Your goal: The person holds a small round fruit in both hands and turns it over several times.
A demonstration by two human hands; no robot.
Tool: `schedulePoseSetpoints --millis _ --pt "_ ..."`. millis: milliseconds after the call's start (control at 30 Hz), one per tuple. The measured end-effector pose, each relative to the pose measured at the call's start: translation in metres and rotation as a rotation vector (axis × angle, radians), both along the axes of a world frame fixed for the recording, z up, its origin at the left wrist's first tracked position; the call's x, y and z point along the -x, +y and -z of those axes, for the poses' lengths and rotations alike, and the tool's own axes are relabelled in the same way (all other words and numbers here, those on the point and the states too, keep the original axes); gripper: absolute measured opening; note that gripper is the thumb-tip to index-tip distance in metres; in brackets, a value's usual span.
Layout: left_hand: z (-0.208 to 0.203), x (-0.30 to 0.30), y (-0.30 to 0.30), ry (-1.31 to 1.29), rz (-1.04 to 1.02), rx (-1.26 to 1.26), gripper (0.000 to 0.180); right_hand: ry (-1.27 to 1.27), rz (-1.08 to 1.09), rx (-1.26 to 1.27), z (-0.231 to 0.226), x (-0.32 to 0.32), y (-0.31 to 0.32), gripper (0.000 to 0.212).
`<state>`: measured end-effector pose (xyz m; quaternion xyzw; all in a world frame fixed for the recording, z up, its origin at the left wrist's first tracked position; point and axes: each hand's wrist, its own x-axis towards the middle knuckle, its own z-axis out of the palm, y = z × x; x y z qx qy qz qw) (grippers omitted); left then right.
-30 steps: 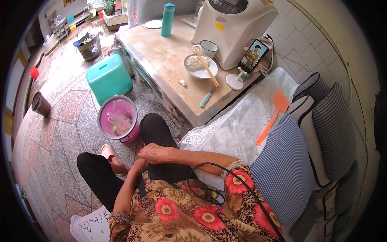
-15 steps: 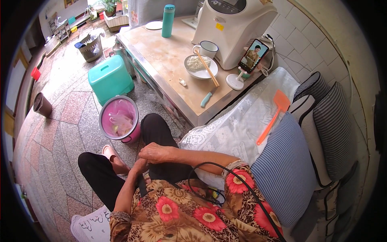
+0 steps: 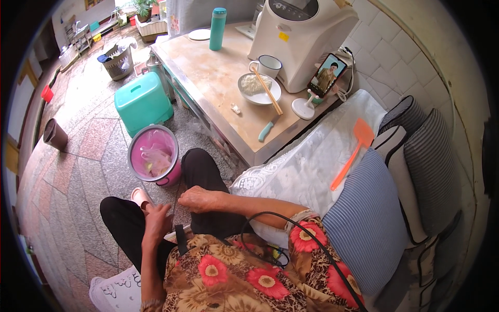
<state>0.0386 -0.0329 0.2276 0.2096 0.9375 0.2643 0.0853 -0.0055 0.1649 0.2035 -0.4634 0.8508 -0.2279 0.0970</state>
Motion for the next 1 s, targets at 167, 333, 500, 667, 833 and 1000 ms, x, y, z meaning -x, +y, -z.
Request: schedulePoseSetpoints --millis 167,333,500,667,833,1000 --pt "-0.017 -0.084 -0.070 0.629 -0.754 -0.305 0.026 -0.035 -0.007 0.024 -0.004 -0.001 0.000 0.014" --pt "0.047 -0.198 -0.143 0.412 -1.148 0.176 0.027 -0.096 -0.044 0.064 -0.001 0.001 -0.014 0.015" --pt "0.091 -0.245 -0.145 0.499 -0.881 0.600 0.031 -0.147 -0.013 0.154 -0.014 0.003 -0.002 0.015" --pt "0.100 -0.240 -0.144 0.528 -0.869 0.653 0.030 -0.226 0.002 0.226 -0.026 0.008 0.001 0.017" --pt "0.104 -0.232 -0.130 0.534 -0.869 0.714 0.029 -0.234 -0.018 0.330 -0.035 0.011 0.002 0.020" --pt "0.105 -0.232 -0.123 0.496 -0.853 0.750 0.029 -0.316 -0.026 0.467 -0.049 0.013 0.008 0.019"
